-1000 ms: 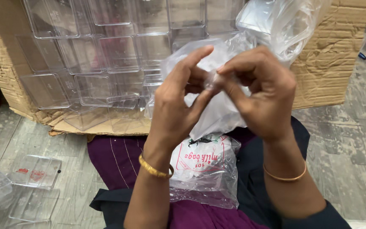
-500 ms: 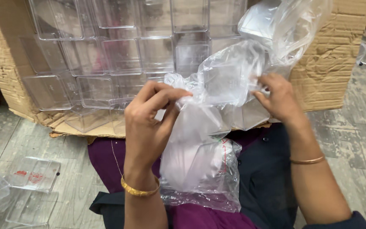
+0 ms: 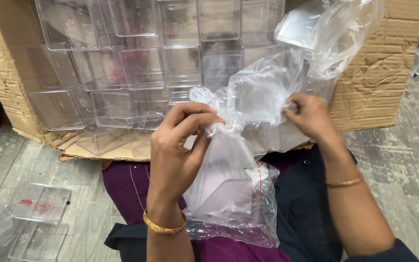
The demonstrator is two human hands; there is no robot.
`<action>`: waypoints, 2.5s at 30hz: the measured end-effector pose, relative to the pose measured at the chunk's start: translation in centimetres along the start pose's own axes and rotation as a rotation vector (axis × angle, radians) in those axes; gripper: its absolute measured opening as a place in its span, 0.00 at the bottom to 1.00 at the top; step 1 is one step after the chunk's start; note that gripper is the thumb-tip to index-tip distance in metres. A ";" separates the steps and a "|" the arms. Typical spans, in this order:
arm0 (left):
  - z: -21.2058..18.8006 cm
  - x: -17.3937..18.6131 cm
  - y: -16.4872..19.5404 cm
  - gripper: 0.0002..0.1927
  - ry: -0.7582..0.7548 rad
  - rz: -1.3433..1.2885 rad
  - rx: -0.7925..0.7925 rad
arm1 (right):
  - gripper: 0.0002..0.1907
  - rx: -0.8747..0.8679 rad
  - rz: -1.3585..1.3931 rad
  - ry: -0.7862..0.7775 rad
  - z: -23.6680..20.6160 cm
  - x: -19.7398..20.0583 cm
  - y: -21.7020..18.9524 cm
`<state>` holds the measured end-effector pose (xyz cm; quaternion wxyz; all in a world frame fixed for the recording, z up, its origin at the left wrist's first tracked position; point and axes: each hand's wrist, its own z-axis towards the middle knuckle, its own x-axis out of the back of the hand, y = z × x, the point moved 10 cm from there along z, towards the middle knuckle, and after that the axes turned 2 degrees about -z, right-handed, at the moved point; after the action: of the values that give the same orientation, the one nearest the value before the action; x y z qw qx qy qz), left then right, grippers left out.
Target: The person sits on the floor in front of a cardboard box filled with clear plastic boxes. They take boxes out one at a time, pull the plastic bag wrapping off each box by hand, and stack the unwrapped boxes.
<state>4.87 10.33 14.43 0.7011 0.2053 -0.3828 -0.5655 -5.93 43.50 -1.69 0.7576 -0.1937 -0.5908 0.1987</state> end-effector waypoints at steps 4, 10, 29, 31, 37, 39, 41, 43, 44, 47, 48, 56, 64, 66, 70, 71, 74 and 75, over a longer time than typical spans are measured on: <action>-0.2 -0.7 -0.3 0.14 -0.046 -0.029 0.017 | 0.21 -0.018 0.004 0.336 -1.6 7.0 -1.8; -0.1 -1.8 -0.6 0.13 -0.107 -0.037 0.065 | 0.32 -0.050 -0.091 0.493 0.9 8.4 -1.1; 3.0 -4.6 -1.0 0.11 -0.042 0.050 0.012 | 0.12 0.256 0.249 0.326 -2.9 13.4 -9.5; 3.7 -5.7 0.2 0.09 0.002 0.126 -0.102 | 0.11 0.327 0.333 0.222 -3.3 12.8 -11.5; 4.0 -9.4 1.1 0.08 -0.051 0.061 -0.067 | 0.11 0.271 0.757 -0.134 -4.7 8.9 -14.7; 3.7 -10.0 1.1 0.07 -0.093 0.029 -0.020 | 0.18 0.229 0.882 -0.108 -4.9 8.9 -15.0; 3.5 -10.1 1.7 0.06 -0.119 0.018 -0.035 | 0.27 0.205 0.798 -0.118 -5.4 8.6 -15.2; 3.2 -10.1 3.5 0.07 -0.129 0.020 -0.148 | 0.24 0.227 0.679 -0.089 -5.9 9.0 -15.3; 3.1 -10.2 4.3 0.08 -0.133 0.019 -0.206 | 0.17 0.263 0.598 -0.054 -6.1 9.3 -15.4; 2.6 -10.1 6.8 0.13 -0.130 0.033 -0.376 | 0.09 0.303 0.486 0.033 -7.1 10.5 -14.9; 2.5 -10.2 6.9 0.15 -0.169 -0.003 -0.367 | 0.09 0.306 0.472 0.058 -7.5 10.8 -14.7; 4.6 -3.9 1.8 0.09 0.025 -0.018 -0.225 | 0.06 0.152 0.312 0.172 -12.7 15.2 -7.6; 3.8 -9.1 -11.7 0.22 -0.348 0.421 0.088 | 0.04 0.020 0.360 0.195 -18.3 17.5 3.5; 2.6 -10.4 -13.9 0.30 -0.399 0.524 0.077 | 0.05 0.046 0.262 0.215 -19.9 17.7 5.0; 1.8 -11.4 -18.7 0.14 -0.492 0.538 0.313 | 0.06 -0.046 0.264 0.184 -21.9 17.1 8.5; 2.5 -12.0 -17.6 0.12 -0.454 0.465 0.188 | 0.06 -0.065 0.288 0.186 -22.2 16.9 9.1; 3.3 -15.3 -15.5 0.06 -0.481 0.288 0.063 | 0.06 -0.102 0.341 0.186 -23.1 16.7 10.3; 3.4 -17.1 -14.6 0.10 -0.508 0.245 0.011 | 0.06 -0.110 0.352 0.185 -23.2 16.5 10.6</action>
<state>-8.20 23.02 0.86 0.6448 0.0131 -0.5713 -0.5076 19.52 59.83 1.00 0.7505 -0.3523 -0.4858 0.2769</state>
